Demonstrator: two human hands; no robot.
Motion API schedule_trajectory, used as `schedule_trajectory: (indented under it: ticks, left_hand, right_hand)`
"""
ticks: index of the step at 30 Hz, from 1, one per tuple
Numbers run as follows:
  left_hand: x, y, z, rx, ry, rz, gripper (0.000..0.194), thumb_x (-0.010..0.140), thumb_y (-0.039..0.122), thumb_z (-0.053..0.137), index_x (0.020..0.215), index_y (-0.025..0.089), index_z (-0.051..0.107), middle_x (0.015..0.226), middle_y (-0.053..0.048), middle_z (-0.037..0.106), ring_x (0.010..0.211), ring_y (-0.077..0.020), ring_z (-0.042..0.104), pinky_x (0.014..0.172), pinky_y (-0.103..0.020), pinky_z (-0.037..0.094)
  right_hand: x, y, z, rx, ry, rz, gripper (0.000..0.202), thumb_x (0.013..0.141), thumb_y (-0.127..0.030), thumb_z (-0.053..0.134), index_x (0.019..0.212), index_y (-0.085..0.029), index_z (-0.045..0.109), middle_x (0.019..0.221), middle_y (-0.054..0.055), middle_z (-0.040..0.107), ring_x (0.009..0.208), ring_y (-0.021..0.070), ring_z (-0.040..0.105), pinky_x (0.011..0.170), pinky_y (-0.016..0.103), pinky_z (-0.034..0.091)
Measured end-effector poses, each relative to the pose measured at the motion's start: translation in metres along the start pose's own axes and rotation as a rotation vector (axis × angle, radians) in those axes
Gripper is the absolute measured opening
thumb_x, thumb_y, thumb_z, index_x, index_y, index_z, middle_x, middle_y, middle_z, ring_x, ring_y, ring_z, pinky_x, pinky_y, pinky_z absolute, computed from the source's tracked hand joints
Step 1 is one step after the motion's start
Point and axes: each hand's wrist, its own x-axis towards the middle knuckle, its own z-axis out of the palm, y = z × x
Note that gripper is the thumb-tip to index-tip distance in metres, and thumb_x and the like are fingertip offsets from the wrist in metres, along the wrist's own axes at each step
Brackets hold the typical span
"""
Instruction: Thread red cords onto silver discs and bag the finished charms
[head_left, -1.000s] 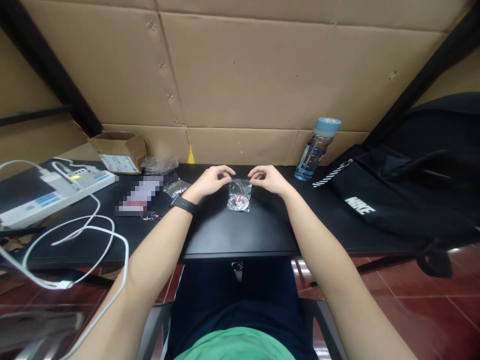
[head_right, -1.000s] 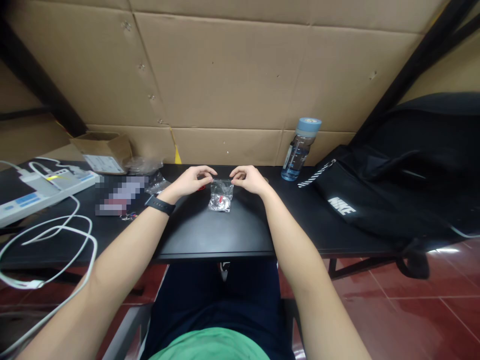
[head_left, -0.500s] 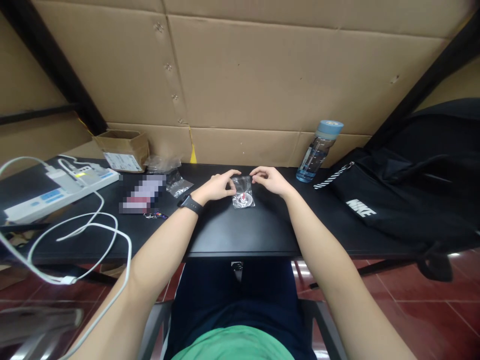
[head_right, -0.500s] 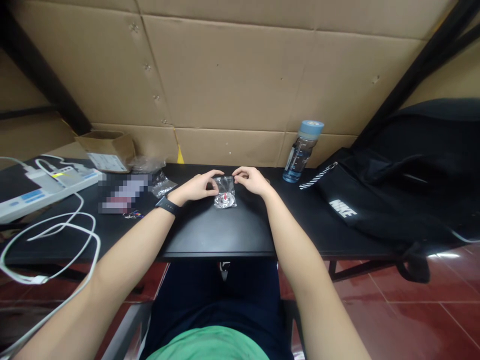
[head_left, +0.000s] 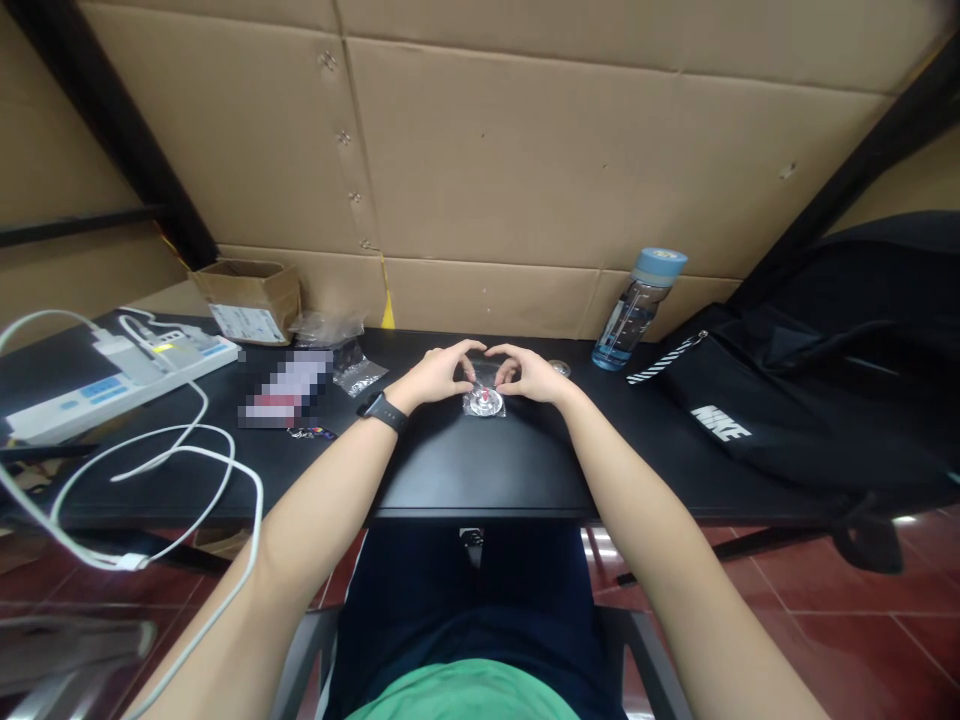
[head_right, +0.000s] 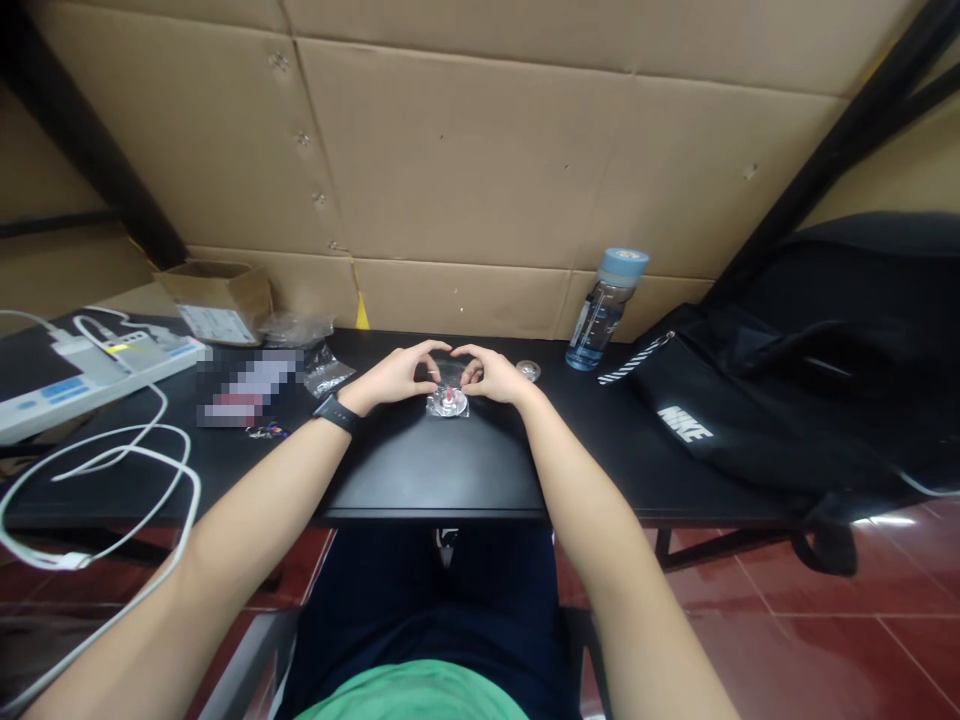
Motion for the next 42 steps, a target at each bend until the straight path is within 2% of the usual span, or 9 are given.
schedule_trajectory:
  ticks: [4,7,9,15,19,23,29,37,42]
  left_hand:
    - [0.001,-0.002,-0.003,-0.048,-0.043,0.043,0.047,0.077,0.018,0.079,0.123,0.026,0.069,0.097,0.001,0.081,0.093,-0.0194,0.074,0.090,-0.030,0.048]
    - [0.002,-0.007,-0.005,-0.063,-0.098,0.122,0.012,0.082,0.024,0.079,0.094,0.025,0.079,0.095,0.001,0.081,0.090,-0.0179,0.074,0.086,-0.028,0.049]
    - [0.004,-0.012,-0.006,-0.049,-0.129,0.173,0.006,0.084,0.030,0.080,0.087,0.026,0.082,0.094,0.000,0.081,0.090,-0.0176,0.073,0.086,-0.027,0.049]
    - [0.004,-0.022,-0.006,0.004,-0.249,0.216,0.012,0.087,0.027,0.076,0.088,0.033,0.086,0.102,0.001,0.078,0.095,-0.0158,0.071,0.089,-0.025,0.049]
    - [0.001,-0.013,-0.005,0.078,-0.294,0.173,0.027,0.086,0.016,0.066,0.090,0.033,0.086,0.107,0.002,0.078,0.097,-0.0162,0.071,0.088,-0.025,0.048]
    - [0.001,0.003,0.000,0.191,-0.283,0.056,0.018,0.088,0.039,0.071,0.081,0.028,0.084,0.097,0.001,0.079,0.087,-0.0187,0.070,0.080,-0.029,0.043]
    - [0.005,0.015,0.008,0.282,-0.274,-0.076,0.025,0.080,0.050,0.082,0.078,0.025,0.080,0.091,0.000,0.078,0.090,-0.0221,0.069,0.080,-0.031,0.033]
    - [0.003,0.016,0.011,0.333,-0.168,-0.021,0.027,0.070,0.048,0.090,0.081,0.027,0.077,0.101,0.000,0.076,0.107,-0.0259,0.065,0.084,-0.034,0.029]
    - [0.004,0.018,0.012,0.342,-0.170,-0.110,0.037,0.067,0.052,0.091,0.074,0.022,0.069,0.081,0.001,0.074,0.091,-0.0247,0.068,0.083,-0.035,0.029]
  right_hand:
    - [0.002,0.002,-0.004,-0.048,-0.017,0.002,0.026,0.071,-0.022,0.079,0.096,-0.015,0.077,0.080,0.003,0.075,0.070,0.0140,0.063,0.073,0.028,0.052]
    - [0.001,0.003,-0.006,-0.085,-0.037,-0.013,0.015,0.073,-0.023,0.077,0.086,-0.015,0.080,0.078,0.003,0.075,0.070,0.0141,0.061,0.071,0.027,0.050]
    - [0.001,0.003,-0.007,-0.109,-0.065,-0.031,0.012,0.073,-0.020,0.077,0.083,-0.016,0.082,0.079,0.003,0.074,0.069,0.0135,0.059,0.069,0.026,0.047]
    - [-0.002,-0.002,-0.010,-0.184,-0.181,-0.074,0.029,0.073,-0.008,0.064,0.085,-0.022,0.086,0.092,0.002,0.071,0.074,0.0134,0.059,0.071,0.027,0.046]
    - [-0.004,-0.014,-0.009,-0.206,-0.206,-0.072,0.016,0.083,-0.024,0.070,0.086,-0.021,0.085,0.093,0.004,0.073,0.079,0.0161,0.062,0.076,0.029,0.047]
    - [-0.004,-0.020,-0.002,-0.259,-0.169,-0.016,0.029,0.076,-0.048,0.084,0.081,-0.019,0.081,0.085,0.003,0.071,0.076,0.0160,0.058,0.070,0.028,0.042]
    - [-0.002,-0.016,0.002,-0.354,-0.184,0.066,0.033,0.068,-0.048,0.091,0.079,-0.021,0.075,0.082,0.000,0.067,0.077,0.0156,0.056,0.068,0.027,0.036]
    - [-0.006,-0.021,-0.001,-0.425,-0.141,0.083,0.055,0.060,-0.042,0.095,0.105,-0.024,0.069,0.104,0.002,0.070,0.091,0.0199,0.062,0.076,0.028,0.040]
    - [-0.007,-0.019,-0.004,-0.317,-0.145,0.098,0.086,0.060,-0.042,0.096,0.136,-0.029,0.059,0.097,0.000,0.075,0.089,0.0214,0.067,0.079,0.031,0.044]
